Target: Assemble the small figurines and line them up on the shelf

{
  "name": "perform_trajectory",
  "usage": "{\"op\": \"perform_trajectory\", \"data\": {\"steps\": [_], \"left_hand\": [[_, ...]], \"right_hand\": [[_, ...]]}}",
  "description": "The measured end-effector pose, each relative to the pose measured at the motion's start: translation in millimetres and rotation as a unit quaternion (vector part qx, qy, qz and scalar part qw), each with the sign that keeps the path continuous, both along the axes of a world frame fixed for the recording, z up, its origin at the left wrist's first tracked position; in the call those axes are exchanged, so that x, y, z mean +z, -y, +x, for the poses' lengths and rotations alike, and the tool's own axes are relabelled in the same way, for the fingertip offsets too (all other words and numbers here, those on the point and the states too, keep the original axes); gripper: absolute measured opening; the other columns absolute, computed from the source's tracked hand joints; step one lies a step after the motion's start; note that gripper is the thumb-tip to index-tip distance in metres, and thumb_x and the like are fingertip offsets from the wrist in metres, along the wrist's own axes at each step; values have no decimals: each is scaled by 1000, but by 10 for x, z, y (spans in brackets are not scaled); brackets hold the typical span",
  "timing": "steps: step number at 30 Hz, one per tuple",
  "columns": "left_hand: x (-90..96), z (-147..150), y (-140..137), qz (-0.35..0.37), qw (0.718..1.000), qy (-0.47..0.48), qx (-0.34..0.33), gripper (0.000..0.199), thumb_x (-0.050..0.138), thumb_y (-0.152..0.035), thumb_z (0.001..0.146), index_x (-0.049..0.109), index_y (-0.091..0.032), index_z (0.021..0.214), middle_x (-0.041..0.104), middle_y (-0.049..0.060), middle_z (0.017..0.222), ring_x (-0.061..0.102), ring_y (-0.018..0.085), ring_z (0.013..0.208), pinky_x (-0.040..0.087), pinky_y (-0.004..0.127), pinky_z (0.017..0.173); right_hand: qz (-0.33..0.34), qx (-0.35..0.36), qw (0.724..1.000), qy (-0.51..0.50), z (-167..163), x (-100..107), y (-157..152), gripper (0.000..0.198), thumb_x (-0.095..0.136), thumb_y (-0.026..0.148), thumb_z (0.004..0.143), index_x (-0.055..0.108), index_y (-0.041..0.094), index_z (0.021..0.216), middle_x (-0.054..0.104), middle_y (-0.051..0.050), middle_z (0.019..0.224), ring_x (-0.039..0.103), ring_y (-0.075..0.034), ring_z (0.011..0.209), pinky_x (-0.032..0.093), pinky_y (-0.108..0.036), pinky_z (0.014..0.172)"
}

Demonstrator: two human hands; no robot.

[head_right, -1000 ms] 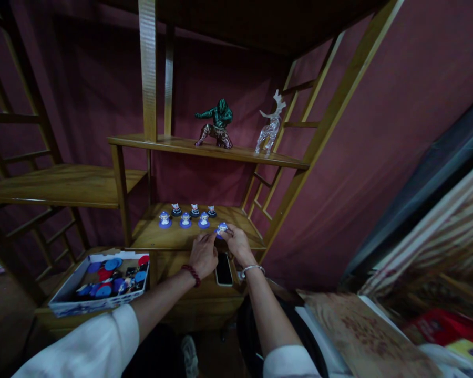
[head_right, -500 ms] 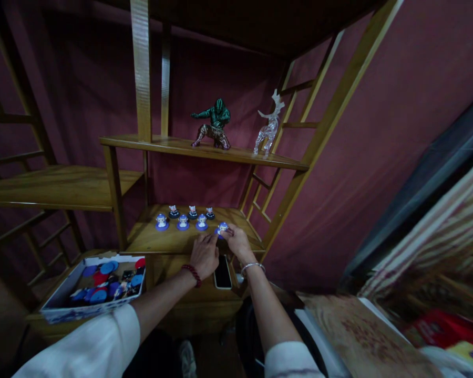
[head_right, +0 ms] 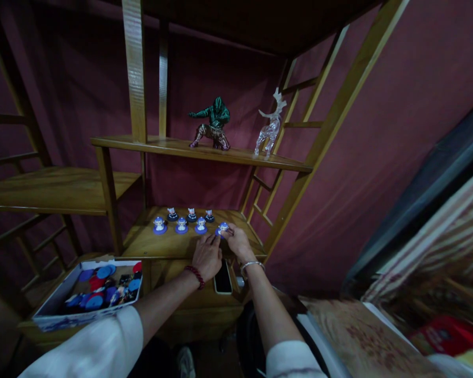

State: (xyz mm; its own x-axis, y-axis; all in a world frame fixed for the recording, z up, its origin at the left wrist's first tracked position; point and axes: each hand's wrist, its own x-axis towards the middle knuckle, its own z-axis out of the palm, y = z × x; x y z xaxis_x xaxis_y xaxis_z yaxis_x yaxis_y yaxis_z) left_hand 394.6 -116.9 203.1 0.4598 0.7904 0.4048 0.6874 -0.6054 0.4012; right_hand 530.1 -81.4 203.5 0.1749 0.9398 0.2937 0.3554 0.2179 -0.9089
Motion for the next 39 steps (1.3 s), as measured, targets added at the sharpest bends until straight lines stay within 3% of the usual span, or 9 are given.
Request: {"op": "perform_trajectory", "data": {"steps": [12,27,39], "left_hand": [[-24,55,-51,19,1000,-6,9,40,37,-22,76,48,-7,112,46,14,120,32,24,114,28,38,95],[6,105,-82,-5,1000,-11,26,36,38,-22,75,50,-7,106,46,16,119,32,25,115,29,40,94],[-31,117,-85,7,999,-21,29,39,36,-25,78,49,-7,110,44,16,123,30,26,117,27,40,96]], "right_hand": [[-3,9,1000,28,68,-62,-179,16,57,26,62,56,19,77,65,-1,78,60,-16,78,45,-30,77],[-15,17,998,60,25,33,-241,12,54,23,64,55,18,75,64,-1,72,60,-16,72,46,-28,71],[-19,21,995,93,90,-36,-290,13,52,22,67,55,18,79,64,-1,74,60,-15,72,46,-26,70]]}}
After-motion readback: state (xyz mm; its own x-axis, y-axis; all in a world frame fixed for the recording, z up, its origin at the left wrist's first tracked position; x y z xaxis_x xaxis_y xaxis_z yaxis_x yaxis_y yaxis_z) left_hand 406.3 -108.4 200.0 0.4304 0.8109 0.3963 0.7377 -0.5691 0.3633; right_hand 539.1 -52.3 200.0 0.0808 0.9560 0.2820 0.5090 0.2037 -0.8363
